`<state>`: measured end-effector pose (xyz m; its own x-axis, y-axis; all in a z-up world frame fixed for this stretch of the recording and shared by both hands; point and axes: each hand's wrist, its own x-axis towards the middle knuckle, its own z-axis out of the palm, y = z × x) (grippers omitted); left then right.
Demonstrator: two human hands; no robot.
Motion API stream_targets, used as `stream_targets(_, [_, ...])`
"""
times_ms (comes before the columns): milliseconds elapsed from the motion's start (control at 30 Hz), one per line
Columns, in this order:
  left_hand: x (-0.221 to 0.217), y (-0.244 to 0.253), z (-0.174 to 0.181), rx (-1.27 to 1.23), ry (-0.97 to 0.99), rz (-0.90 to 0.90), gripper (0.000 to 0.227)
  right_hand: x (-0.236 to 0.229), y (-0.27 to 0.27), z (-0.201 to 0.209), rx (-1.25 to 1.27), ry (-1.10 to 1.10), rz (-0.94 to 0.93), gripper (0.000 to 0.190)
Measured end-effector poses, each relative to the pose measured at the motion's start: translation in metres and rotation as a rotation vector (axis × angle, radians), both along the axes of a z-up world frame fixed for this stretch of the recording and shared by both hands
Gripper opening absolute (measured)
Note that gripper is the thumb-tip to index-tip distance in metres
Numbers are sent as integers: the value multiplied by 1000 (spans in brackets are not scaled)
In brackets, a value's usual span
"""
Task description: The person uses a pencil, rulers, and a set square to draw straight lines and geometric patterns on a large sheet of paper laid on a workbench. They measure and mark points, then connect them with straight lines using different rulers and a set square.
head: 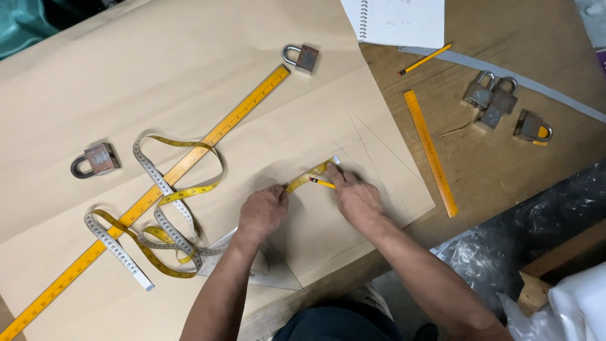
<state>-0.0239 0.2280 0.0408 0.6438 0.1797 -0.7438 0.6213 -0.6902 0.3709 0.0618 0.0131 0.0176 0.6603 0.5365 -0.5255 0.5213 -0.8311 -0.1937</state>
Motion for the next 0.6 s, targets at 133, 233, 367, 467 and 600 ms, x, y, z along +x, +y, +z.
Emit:
stream_targets(133, [11,-1,-21,-19,3,-16,37,4,-1,-23,10,-75,-11,60])
stream_targets(233, [13,1,-35,-56,-19,77,36,4,0,-23,29,-96,-31,61])
stream_targets(367, [17,5,-29,-57,-21,60,37,3,-7,-40,77,-168,-32,59])
stream_targets(467, [18,6,-24,-49,-35,40,37,4,-8,-45,97,-184,-43,58])
stream_targets(600, [18,8,-25,-22,-56,22,37,5,-10,-54,104,-155,-84,57])
